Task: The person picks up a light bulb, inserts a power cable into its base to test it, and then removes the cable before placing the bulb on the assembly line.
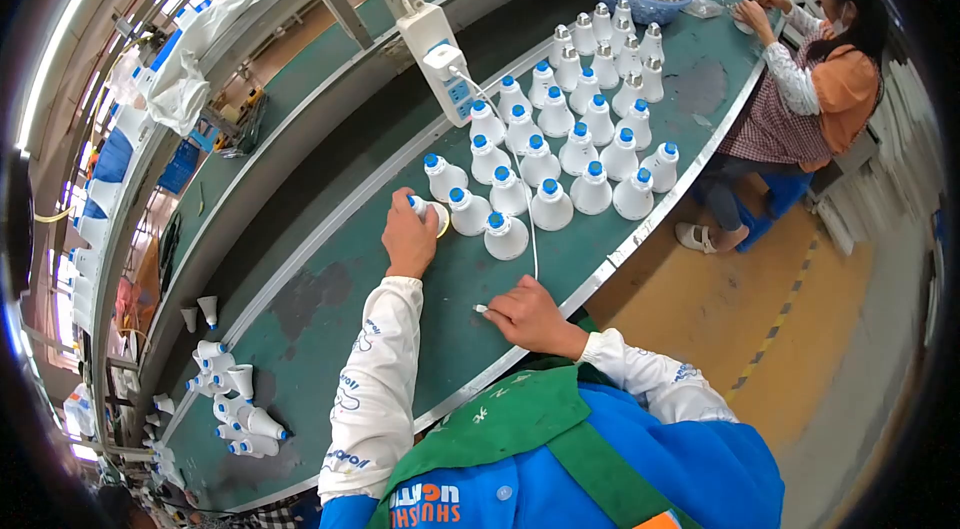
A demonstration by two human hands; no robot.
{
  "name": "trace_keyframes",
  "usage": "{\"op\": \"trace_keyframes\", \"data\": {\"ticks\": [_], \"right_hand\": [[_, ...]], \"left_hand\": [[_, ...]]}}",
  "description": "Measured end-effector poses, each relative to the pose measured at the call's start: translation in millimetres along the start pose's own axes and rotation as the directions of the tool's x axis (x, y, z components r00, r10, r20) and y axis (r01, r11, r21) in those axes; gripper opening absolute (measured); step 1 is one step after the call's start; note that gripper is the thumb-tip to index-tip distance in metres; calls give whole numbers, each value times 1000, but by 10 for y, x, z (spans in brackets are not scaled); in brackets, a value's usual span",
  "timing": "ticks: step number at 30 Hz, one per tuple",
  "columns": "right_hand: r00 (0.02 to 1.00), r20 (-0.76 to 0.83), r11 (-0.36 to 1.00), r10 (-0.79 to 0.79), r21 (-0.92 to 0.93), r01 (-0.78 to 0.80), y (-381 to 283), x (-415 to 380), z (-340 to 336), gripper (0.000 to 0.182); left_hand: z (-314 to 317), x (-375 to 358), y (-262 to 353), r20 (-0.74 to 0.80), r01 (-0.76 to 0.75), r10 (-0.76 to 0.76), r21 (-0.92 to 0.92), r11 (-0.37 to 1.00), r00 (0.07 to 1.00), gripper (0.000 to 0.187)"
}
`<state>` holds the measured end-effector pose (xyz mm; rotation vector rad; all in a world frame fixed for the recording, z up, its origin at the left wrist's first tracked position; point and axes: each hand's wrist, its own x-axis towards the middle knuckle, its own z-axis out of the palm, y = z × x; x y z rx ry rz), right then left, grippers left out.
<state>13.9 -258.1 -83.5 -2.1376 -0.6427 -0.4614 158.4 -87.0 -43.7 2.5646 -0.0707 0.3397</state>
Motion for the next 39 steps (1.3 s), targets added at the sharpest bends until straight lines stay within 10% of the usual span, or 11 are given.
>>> {"op": "trace_keyframes", "data": {"ticks": [17, 22, 25, 28, 32, 35, 39], "right_hand": [[1000, -5, 1000, -20, 13, 20, 29, -9, 15, 15], [1000, 7, 1000, -11, 3, 11, 28, -18, 3, 15], [1000, 2, 1000, -11, 19, 11, 27, -11, 6, 15], [1000, -9, 997, 0, 73, 0, 18, -12, 3, 12], [979, 113, 963, 172, 188, -191, -209, 118, -125, 9], [996, 90, 970, 29, 239, -50, -354, 274, -76, 7], [969, 199, 989, -148, 51, 141, -264, 277, 136, 8]], "left_hand": [[-109, -2, 43, 65, 3, -9, 98, 995, 998, 43], [-75, -23, -235, -47, 65, -76, -198, 978, 996, 43], [-381, -277, -306, 260, 409, -398, -841, 354, 880, 27], [-606, -670, -548, 584, 503, -221, -798, -331, 781, 16], [-772, -1194, -548, 569, 455, 19, -636, -623, 822, 39], [-799, -1389, -403, 416, 413, 222, -455, -789, 882, 42], [-924, -1567, -194, 501, 315, -1, -545, -777, 865, 44]]}}
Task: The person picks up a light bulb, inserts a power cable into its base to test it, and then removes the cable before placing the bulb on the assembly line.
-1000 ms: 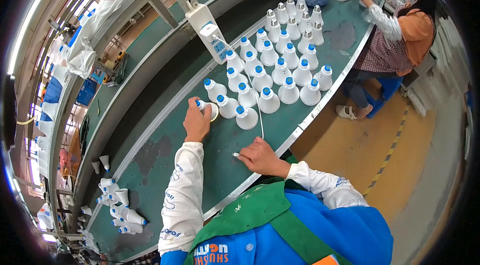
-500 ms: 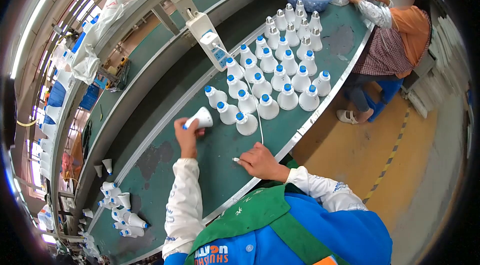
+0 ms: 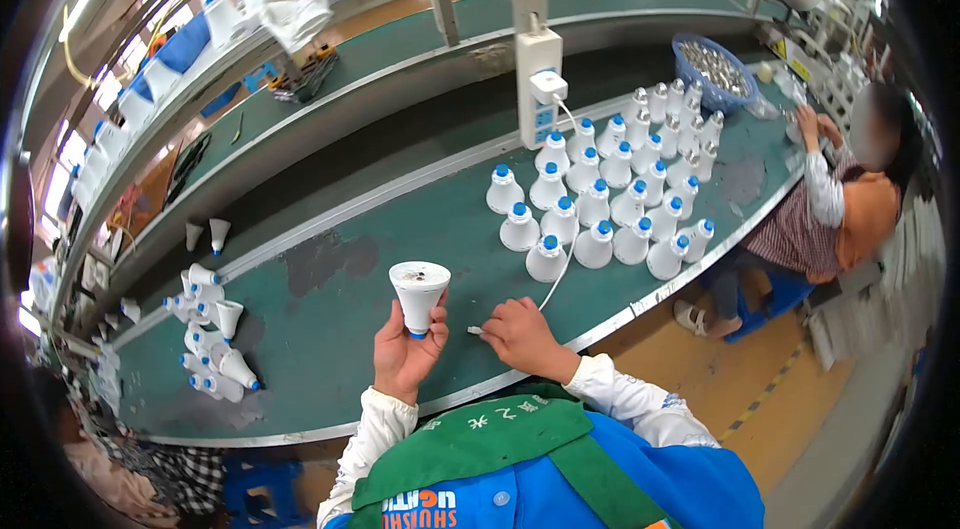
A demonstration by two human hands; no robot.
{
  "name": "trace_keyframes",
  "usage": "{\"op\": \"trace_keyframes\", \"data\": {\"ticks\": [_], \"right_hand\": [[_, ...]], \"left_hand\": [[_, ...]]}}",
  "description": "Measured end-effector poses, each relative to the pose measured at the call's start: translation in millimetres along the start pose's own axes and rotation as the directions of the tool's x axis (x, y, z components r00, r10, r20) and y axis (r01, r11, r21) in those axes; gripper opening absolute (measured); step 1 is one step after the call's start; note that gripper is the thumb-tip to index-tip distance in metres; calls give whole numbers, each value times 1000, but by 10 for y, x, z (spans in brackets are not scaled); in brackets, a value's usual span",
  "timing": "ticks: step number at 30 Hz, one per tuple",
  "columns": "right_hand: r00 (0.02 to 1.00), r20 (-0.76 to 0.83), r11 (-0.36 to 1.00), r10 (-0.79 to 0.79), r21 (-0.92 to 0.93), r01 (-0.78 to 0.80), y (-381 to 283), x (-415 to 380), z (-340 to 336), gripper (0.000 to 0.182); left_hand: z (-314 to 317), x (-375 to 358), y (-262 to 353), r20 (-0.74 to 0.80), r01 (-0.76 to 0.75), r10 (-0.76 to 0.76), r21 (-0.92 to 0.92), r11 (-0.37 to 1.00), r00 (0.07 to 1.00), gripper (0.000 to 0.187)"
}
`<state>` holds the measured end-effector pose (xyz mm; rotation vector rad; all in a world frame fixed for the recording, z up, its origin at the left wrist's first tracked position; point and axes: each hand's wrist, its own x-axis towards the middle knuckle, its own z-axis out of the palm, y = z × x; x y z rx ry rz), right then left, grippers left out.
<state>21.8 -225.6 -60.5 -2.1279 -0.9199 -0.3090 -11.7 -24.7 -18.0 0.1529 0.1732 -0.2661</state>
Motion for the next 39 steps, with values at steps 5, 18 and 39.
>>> {"op": "trace_keyframes", "data": {"ticks": [5, 18, 39], "right_hand": [[995, 14, 984, -98, -149, 99, -34, 56, 18, 11], [1000, 13, 999, -13, -36, 13, -57, -85, 89, 10], [684, 685, 331, 252, 603, -726, -894, 443, -169, 50]], "left_hand": [[43, -187, -56, 90, 23, -18, -54, 998, 996, 49], [73, -403, -116, 243, -81, 74, 16, 997, 967, 47], [122, -454, -358, 75, -412, 495, 669, 619, 866, 69]]}}
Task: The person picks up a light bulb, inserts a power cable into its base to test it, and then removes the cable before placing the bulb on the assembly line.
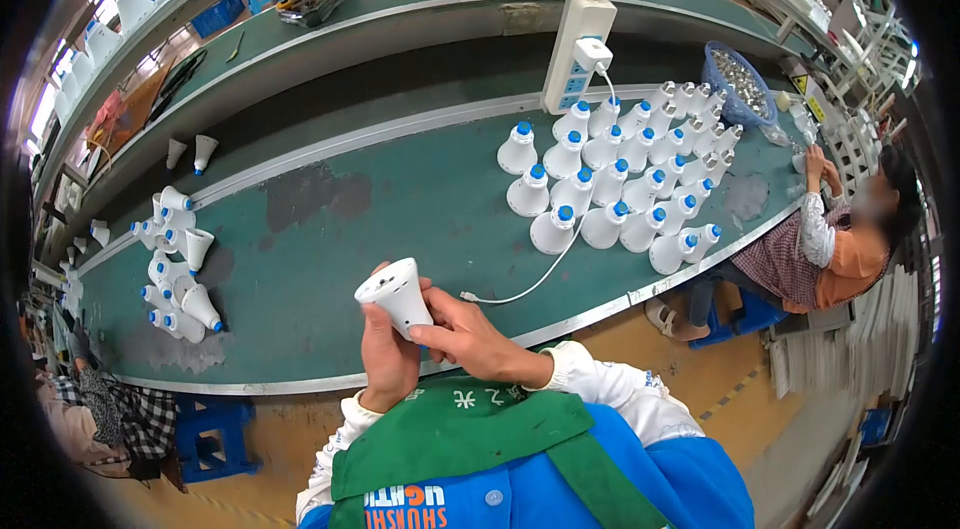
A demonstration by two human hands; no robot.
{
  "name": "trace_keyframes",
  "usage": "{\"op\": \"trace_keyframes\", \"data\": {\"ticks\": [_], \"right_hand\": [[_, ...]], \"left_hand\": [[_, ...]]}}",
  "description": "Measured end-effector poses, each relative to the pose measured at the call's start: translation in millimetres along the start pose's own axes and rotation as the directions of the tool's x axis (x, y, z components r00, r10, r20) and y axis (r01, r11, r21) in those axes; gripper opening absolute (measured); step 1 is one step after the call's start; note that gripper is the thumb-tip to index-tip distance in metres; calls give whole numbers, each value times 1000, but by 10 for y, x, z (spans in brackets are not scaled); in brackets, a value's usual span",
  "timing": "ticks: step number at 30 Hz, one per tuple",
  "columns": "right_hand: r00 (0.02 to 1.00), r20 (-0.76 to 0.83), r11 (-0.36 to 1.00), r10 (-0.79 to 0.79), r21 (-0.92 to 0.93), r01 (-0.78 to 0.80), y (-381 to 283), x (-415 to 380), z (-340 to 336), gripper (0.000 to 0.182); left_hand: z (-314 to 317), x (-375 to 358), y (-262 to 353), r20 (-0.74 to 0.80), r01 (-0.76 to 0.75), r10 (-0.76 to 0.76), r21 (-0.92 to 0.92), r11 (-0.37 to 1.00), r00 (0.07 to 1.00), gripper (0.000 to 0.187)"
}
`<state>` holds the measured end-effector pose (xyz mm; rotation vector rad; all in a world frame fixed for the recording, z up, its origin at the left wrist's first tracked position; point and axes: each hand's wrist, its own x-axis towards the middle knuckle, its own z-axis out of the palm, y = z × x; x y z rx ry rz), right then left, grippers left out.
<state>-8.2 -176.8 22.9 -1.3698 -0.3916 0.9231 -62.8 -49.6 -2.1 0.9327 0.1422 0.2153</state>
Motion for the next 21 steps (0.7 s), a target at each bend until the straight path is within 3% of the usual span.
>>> {"op": "trace_keyframes", "data": {"ticks": [4, 6, 21], "right_hand": [[998, -34, 997, -46, 57, 47, -13, -77, 122, 53], [999, -16, 992, 48, 117, -46, -36, -112, 118, 58], [998, -55, 1000, -19, 20, 20, 30, -154, 130, 58]], "left_hand": [[99, -72, -65, -101, -29, 38, 86, 996, 994, 69], [103, -101, -103, -123, -89, 110, 166, 982, 986, 69], [118, -145, -182, -141, -120, 145, 175, 977, 979, 65]]}}
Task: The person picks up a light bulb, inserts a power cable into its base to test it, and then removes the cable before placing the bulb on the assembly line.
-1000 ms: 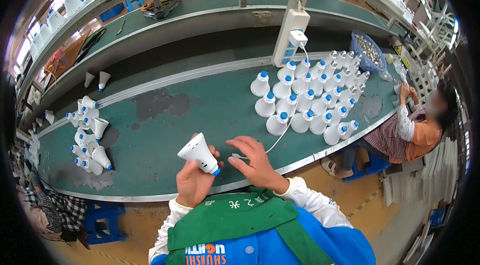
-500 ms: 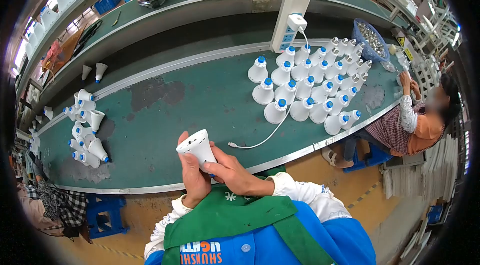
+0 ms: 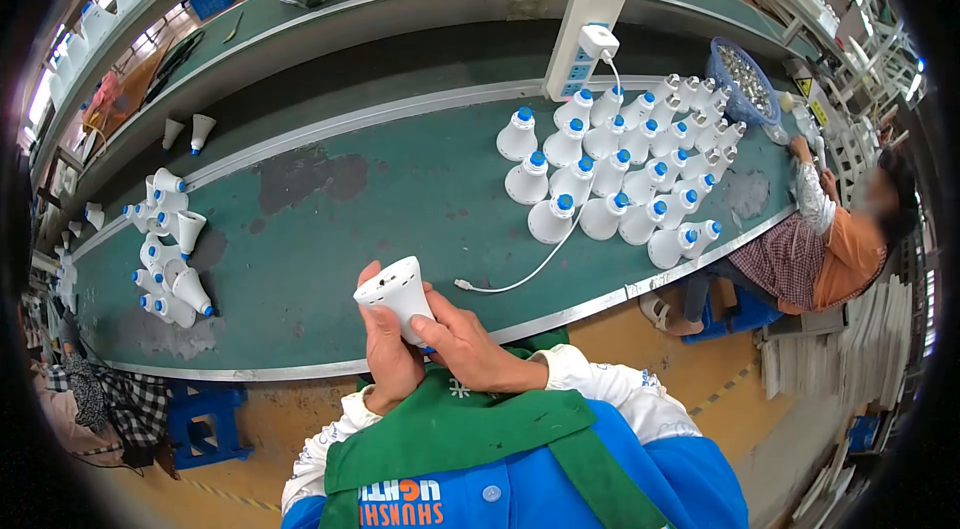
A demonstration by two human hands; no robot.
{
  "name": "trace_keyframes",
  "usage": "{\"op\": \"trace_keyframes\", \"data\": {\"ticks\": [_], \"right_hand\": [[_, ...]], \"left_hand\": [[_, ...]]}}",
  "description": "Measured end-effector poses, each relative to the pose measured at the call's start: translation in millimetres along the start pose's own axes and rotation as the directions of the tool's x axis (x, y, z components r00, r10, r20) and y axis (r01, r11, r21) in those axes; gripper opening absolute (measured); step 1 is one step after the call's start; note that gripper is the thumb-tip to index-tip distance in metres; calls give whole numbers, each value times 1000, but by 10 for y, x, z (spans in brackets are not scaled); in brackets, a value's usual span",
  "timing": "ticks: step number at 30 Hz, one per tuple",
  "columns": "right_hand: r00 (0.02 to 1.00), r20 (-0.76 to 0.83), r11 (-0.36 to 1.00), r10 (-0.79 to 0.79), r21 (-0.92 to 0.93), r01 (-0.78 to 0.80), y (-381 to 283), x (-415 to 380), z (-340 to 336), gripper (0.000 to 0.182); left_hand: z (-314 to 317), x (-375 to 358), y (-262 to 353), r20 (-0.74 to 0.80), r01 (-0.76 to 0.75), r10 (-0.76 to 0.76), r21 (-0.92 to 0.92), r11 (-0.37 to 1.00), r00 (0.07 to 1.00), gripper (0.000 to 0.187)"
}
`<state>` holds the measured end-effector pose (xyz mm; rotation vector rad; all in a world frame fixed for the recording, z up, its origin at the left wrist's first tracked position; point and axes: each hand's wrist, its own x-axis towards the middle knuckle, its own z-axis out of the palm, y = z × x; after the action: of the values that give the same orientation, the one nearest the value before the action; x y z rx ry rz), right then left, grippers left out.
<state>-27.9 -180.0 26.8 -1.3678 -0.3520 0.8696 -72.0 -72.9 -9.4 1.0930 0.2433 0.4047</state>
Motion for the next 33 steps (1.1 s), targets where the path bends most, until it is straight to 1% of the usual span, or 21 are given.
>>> {"op": "trace_keyframes", "data": {"ticks": [1, 2, 3, 4, 6, 10, 13, 16, 18, 19, 21, 24, 28, 30, 31, 33], "right_hand": [[1000, 3, 1000, 1, -2, -1, -16, -1, 8, 58], [999, -18, 999, 35, 26, -35, -44, -9, 19, 58], [997, -39, 996, 70, 54, -67, -59, -15, 26, 58], [997, -38, 996, 71, 52, -69, -42, -14, 16, 58], [1000, -8, 1000, 25, 8, -24, 2, -9, -14, 59], [1000, -4, 1000, -12, 26, 13, 2, -14, 2, 58], [1000, -14, 1000, 13, 3, -13, 26, -7, 7, 57], [1000, -17, 1000, -5, -18, 5, 44, 2, 19, 57], [997, -64, 998, -50, -26, 48, 71, 17, 35, 57], [997, -63, 998, -51, -28, 49, 59, 12, 25, 57], [999, -19, 998, 45, 55, -44, 29, -4, -4, 57], [999, -19, 998, 32, 53, -31, 38, -7, 4, 57], [999, -28, 1000, 15, 11, -15, 20, -15, 5, 56], [999, -44, 1000, -9, -6, 9, 70, -6, 12, 56], [999, -44, 1000, -9, -6, 9, 69, -5, 6, 56], [997, -35, 998, -62, -36, 60, 62, -5, -9, 56]], "left_hand": [[-7, -4, -32, 0, -11, 11, -21, 1000, 1000, 65], [-6, -8, -47, 1, -21, 21, -42, 999, 1000, 64], [-25, -23, -25, 11, 15, -14, -40, 999, 1000, 63], [-30, -25, -25, 9, 14, -14, -41, 999, 1000, 63], [-36, -23, -26, 7, 26, -26, -18, 1000, 1000, 63], [-23, -21, -31, 5, 22, -22, -29, 999, 1000, 62], [-7, -26, -22, 9, 12, -12, -26, 1000, 1000, 62], [8, -24, 3, 13, -1, 1, -29, 1000, 1000, 62], [16, -25, 26, 16, 17, -17, -31, 999, 1000, 62], [16, -30, 50, 16, 16, -15, -32, 999, 1000, 62], [7, -45, 96, 45, 78, -76, -36, 996, 996, 63], [-1, -41, 81, 43, 83, -82, -24, 996, 996, 64], [-5, -39, 34, 39, 75, -75, -18, 997, 996, 63], [-16, -33, -21, 22, 21, -22, 15, 1000, 1000, 62], [-12, -31, -32, 21, 21, -21, 14, 1000, 1000, 62], [-1, -26, -43, 25, -5, 6, -28, 1000, 1000, 61]]}}
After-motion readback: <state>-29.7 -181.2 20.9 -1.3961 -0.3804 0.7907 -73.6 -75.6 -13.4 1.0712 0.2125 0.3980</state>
